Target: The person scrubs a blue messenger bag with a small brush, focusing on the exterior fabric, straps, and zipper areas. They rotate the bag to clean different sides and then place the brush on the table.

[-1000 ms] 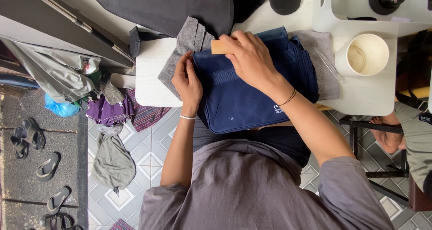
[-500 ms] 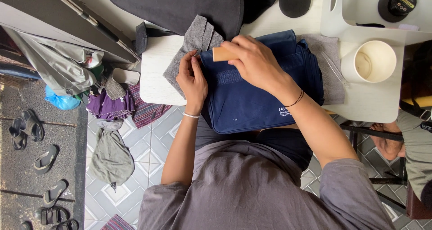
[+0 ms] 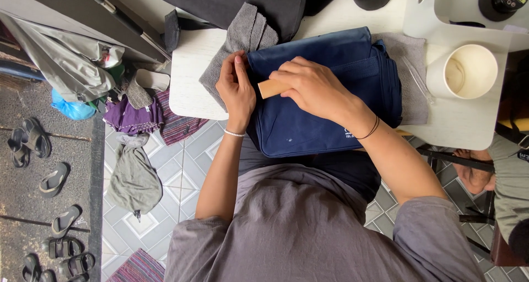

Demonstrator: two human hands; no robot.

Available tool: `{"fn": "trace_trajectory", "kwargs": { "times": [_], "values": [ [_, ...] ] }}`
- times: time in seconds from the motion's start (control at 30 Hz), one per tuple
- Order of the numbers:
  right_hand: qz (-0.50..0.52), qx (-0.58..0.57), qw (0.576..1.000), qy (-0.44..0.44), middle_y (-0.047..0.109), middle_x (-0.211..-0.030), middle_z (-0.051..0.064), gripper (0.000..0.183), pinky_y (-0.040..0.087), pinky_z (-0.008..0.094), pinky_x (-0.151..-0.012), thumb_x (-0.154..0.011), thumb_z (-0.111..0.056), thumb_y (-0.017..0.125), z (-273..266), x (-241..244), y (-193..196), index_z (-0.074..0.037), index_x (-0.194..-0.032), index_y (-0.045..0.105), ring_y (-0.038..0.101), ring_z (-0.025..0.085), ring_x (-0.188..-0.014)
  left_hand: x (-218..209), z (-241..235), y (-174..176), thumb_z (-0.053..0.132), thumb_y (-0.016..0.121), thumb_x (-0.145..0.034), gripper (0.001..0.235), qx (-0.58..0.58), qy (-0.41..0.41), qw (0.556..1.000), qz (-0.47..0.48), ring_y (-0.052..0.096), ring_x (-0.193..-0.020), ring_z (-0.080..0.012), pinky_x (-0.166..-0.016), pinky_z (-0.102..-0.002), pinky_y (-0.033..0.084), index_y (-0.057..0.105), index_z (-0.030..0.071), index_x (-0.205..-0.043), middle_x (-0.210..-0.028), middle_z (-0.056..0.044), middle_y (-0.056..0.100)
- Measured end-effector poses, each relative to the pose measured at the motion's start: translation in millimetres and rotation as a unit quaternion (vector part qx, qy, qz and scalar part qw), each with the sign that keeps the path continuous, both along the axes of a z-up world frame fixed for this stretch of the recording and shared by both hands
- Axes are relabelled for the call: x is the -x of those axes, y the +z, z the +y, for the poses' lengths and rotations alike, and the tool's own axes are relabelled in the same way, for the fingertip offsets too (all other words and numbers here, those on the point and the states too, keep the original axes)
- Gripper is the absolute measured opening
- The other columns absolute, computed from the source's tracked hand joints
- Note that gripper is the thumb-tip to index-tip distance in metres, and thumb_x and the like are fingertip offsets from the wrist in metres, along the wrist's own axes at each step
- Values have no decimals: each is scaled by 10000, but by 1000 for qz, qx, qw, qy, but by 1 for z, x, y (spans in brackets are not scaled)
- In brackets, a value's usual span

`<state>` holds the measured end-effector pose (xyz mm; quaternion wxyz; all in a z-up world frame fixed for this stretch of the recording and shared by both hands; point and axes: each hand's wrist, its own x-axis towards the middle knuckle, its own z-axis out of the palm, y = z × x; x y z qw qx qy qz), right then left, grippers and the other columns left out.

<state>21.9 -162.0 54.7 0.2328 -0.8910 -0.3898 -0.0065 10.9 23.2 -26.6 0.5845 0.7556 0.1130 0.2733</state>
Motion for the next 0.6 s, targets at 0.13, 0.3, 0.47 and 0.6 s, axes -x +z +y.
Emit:
{"fn": "trace_trajectory", "kwargs": {
  "times": [0.13, 0.3, 0.47, 0.6],
  "values": [
    [-82, 33, 996, -15, 647, -1144, 58, 307, 502, 373, -975, -967, -221, 705, -16, -21, -23, -105, -1251, 689, 581, 260, -1172, 2, 0, -6, 209, 517, -1100, 250, 8, -1, 1000, 2, 772, -855, -249, -764, -410, 620, 715, 62, -1136, -917, -147, 777],
    [46, 54, 996, 57, 687, -1023, 43, 204, 515, 388, -946, -893, -193, 742, -19, -4, -1, -95, -1073, 740, 612, 261, -1096, -2, -2, -14, 212, 748, -991, 231, 21, -13, 999, -20, 774, -806, -237, -706, -384, 626, 696, 51, -1148, -911, -133, 767],
    [-53, 35, 998, 16, 664, -1065, 64, 238, 527, 379, -903, -884, -91, 772, -19, -13, -3, -64, -1110, 703, 595, 260, -1045, -2, -2, -11, 215, 735, -972, 217, 55, -26, 998, -2, 741, -817, -147, -753, -281, 602, 699, 58, -1117, -926, -83, 757],
    [83, 117, 989, 34, 697, -1008, 47, 158, 518, 399, -942, -876, -159, 762, -29, -9, 21, -87, -1016, 750, 624, 259, -1082, -4, -3, -11, 220, 731, -1003, 195, 42, -15, 998, -34, 760, -801, -189, -705, -326, 593, 719, 58, -1110, -883, -102, 763]
  ]
}}
